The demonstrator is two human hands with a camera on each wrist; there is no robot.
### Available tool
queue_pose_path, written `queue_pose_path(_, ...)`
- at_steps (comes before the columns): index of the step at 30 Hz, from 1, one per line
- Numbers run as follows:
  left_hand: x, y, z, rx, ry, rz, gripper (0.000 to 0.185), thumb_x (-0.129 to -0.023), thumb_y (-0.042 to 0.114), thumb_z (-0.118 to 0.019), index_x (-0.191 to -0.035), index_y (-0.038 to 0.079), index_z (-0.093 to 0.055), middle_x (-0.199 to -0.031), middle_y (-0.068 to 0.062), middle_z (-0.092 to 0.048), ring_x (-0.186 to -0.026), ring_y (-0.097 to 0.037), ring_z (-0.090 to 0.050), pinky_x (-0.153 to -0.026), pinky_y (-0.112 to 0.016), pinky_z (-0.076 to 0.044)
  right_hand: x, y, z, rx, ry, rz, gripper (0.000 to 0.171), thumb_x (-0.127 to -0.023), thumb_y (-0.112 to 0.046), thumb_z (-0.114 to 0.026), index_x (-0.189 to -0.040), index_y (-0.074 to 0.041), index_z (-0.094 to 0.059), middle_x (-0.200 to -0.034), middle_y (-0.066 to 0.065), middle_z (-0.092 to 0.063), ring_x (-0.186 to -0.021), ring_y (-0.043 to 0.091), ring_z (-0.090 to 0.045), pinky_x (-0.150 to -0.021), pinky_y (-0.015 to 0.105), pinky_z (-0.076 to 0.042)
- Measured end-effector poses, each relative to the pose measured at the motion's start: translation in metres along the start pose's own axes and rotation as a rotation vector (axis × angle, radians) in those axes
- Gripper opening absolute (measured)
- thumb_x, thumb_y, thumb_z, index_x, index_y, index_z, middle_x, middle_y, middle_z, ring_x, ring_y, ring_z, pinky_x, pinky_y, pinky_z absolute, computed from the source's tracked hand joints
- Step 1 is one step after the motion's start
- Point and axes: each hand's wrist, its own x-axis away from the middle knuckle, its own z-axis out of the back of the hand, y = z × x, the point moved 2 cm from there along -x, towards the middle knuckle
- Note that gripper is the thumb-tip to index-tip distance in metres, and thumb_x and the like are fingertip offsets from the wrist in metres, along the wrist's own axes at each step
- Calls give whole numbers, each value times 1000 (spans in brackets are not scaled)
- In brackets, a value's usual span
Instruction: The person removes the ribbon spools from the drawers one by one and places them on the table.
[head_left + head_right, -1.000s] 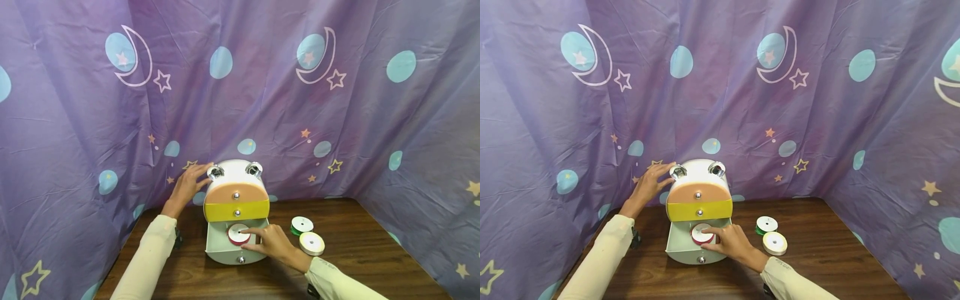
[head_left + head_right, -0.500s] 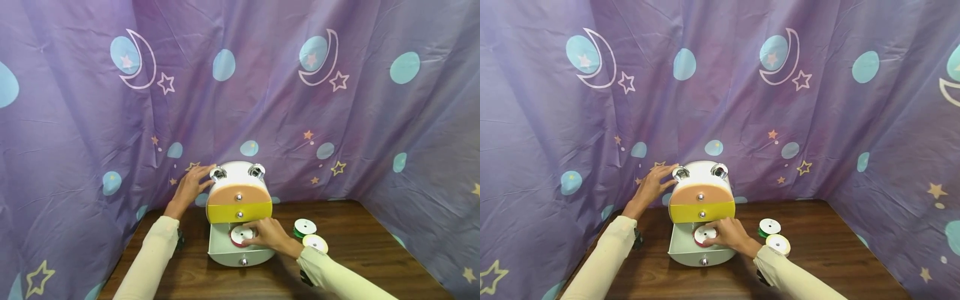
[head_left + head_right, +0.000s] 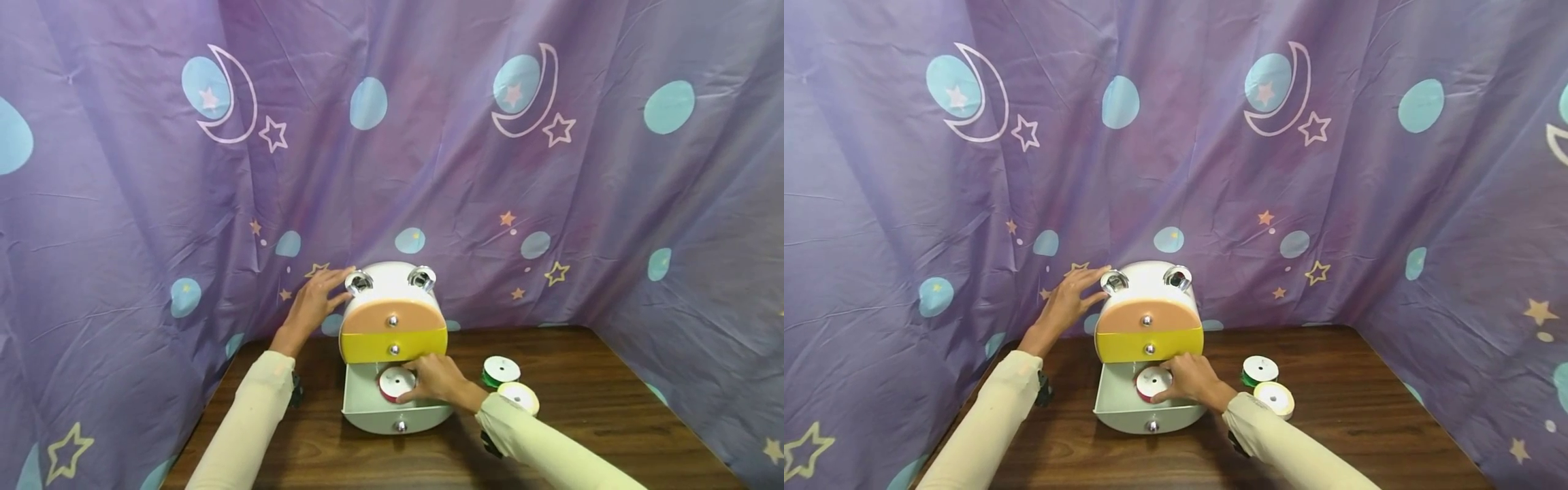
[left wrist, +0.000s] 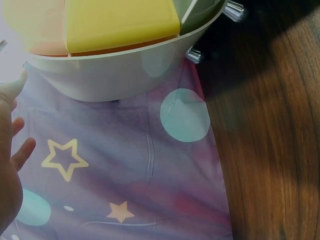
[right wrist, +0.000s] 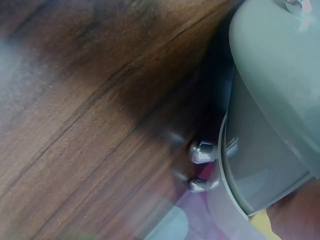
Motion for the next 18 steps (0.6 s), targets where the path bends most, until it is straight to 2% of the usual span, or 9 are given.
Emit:
queue_pose_path(11, 1, 0, -1, -1, 5, -4, 62, -83, 15, -88, -141, 11, -65, -126, -15, -72, -120, -40, -64, -113, -55, -47, -4, 1, -6, 55, -19, -10, 58, -60, -69, -91, -93, -22, -80, -78, -4, -74, -65, 15, -63, -50, 32, -53)
queue_pose_path(18, 1, 0, -1, -11, -19, 27, 62, -86, 17, -86, -144, 14, -64, -129, -12, -71, -125, -39, -62, -115, -50, -46, -5, 1, -6, 56, -19, -14, 59, -58, -69, -92, -90, -20, -80, -75, -4, -73, -64, 13, -63, -49, 32, -52)
